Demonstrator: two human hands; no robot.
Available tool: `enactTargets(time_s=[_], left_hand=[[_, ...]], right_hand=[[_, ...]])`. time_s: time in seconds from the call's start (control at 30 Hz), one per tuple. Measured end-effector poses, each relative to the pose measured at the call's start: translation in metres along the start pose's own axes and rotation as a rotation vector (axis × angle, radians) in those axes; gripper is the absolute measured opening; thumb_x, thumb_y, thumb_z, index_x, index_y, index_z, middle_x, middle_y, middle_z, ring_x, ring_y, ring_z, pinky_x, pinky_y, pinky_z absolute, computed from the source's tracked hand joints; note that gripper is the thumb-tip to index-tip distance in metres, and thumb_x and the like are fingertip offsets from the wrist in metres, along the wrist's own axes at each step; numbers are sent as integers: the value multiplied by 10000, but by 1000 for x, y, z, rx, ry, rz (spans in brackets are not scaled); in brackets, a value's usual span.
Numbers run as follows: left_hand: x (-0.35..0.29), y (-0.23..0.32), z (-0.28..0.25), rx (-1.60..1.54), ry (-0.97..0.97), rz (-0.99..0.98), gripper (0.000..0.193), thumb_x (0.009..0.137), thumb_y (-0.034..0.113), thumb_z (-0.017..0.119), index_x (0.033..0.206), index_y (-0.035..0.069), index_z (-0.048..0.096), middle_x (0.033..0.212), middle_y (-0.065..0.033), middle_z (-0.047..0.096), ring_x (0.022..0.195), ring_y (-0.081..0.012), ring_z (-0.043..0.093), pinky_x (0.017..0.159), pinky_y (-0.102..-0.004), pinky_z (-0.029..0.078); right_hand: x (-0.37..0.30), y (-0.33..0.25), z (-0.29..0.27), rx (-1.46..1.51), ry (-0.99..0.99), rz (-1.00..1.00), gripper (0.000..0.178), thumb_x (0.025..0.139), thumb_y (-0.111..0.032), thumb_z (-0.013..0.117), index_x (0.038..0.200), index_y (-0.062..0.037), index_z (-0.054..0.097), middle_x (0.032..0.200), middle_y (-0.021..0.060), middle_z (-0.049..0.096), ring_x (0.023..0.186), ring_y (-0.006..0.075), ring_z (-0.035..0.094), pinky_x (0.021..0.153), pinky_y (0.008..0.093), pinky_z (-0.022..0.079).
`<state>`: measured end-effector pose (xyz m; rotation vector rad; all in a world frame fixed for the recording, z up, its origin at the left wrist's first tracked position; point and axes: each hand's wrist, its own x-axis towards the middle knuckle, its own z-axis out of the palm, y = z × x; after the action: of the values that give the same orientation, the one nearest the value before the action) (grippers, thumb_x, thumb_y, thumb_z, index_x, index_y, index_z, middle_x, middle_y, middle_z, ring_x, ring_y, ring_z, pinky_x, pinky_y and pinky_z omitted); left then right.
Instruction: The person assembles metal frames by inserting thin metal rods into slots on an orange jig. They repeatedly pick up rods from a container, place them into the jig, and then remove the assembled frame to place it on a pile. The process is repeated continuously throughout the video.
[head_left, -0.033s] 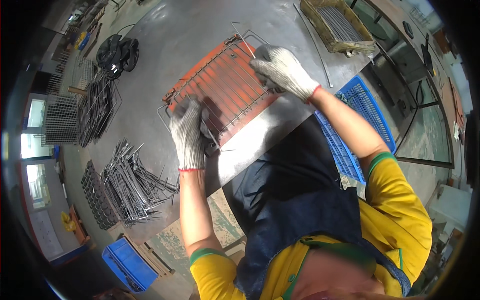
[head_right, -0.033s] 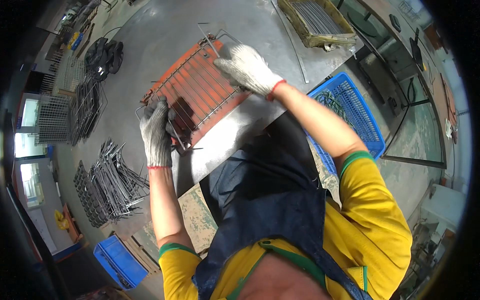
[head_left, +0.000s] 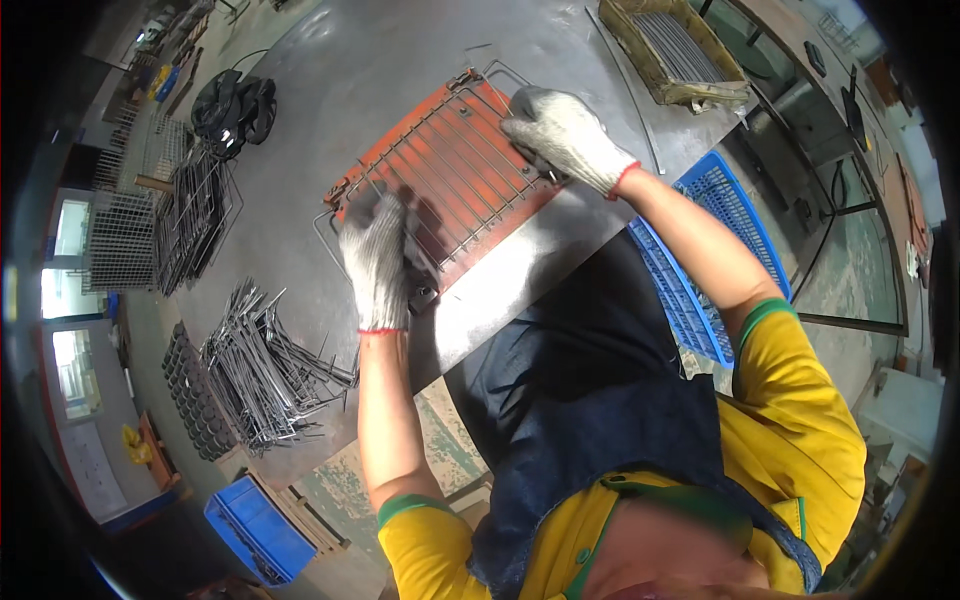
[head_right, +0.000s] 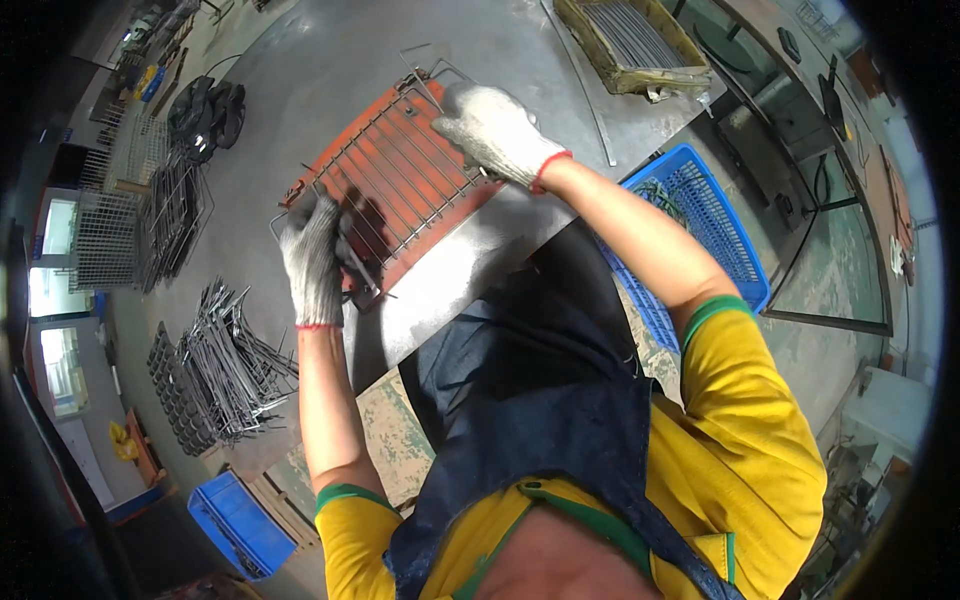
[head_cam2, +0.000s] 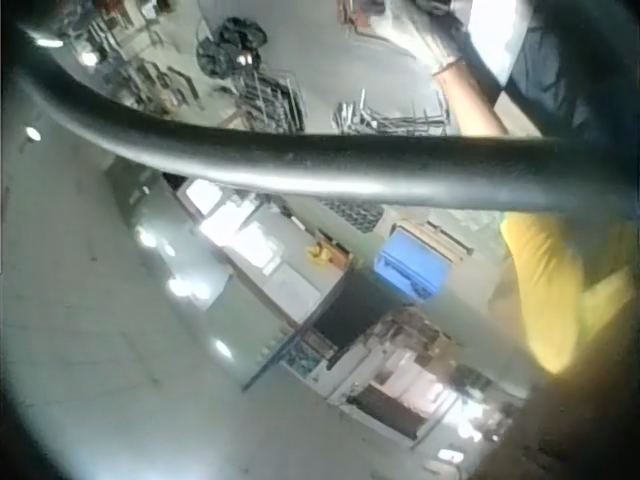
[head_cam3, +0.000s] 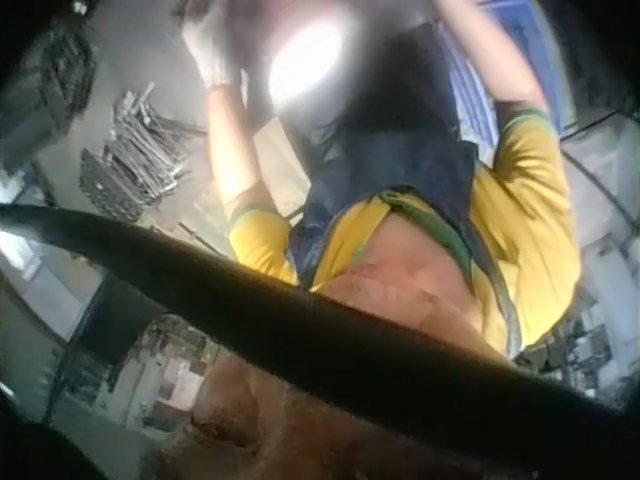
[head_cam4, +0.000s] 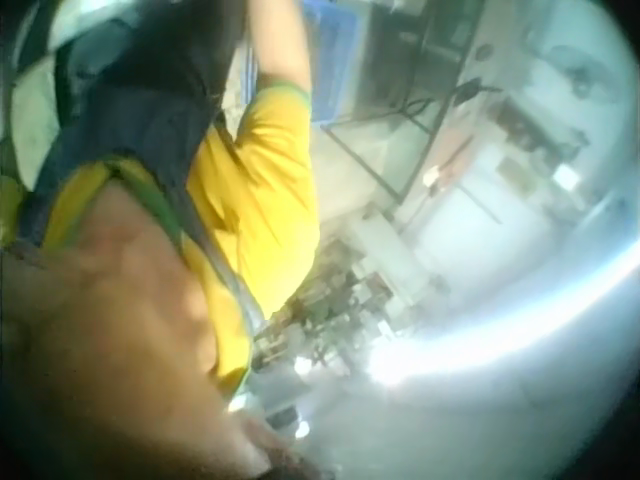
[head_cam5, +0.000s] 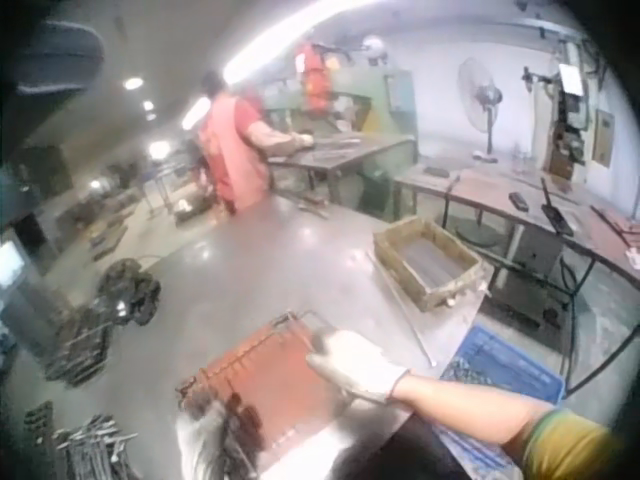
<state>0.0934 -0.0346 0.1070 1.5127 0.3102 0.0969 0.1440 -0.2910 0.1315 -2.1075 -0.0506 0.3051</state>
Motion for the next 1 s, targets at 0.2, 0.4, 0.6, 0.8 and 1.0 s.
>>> enactTargets(time_s=[0.2,0.4,0.6,0.8,1.0], left_hand=[[26,17,69,997,52,237,534,964,310,574,1475,181,480,764,-116,701,637,-250,682,612,-424,526],[62,-6,101,1351,-286,457,430,1002,173,457,1414,47,472,849,-209,709,811,-368,711,747,-487,545],[87,-33,114,1490,-411,453,398,916,209,559,1282,57,598,903,-226,720,833,-383,715,726,-509,565],[91,-27,116,1559,-460,445,362,914,238,571,1182,5,644,910,-226,724,846,-383,718,738,-498,574],[48,23,81,763,-152,222,411,1025,218,464,1411,79,484,843,-178,698,707,-278,713,663,-423,573]], right_hand=[[51,43,27,-1024,149,-409,175,851,-131,626,999,-42,652,824,145,719,762,286,741,608,421,582],[43,21,28,-1028,-10,-436,161,879,-112,591,995,-18,649,827,172,716,778,327,725,636,436,577],[60,39,38,-971,24,-408,274,867,-105,631,1133,-41,636,935,142,738,843,290,740,661,422,590],[56,48,23,-806,154,-619,264,895,-154,617,1149,-84,629,938,104,734,854,287,731,670,421,583],[1,23,8,-594,-120,-386,161,954,-226,570,1043,-98,605,912,52,658,797,226,676,654,398,563]])
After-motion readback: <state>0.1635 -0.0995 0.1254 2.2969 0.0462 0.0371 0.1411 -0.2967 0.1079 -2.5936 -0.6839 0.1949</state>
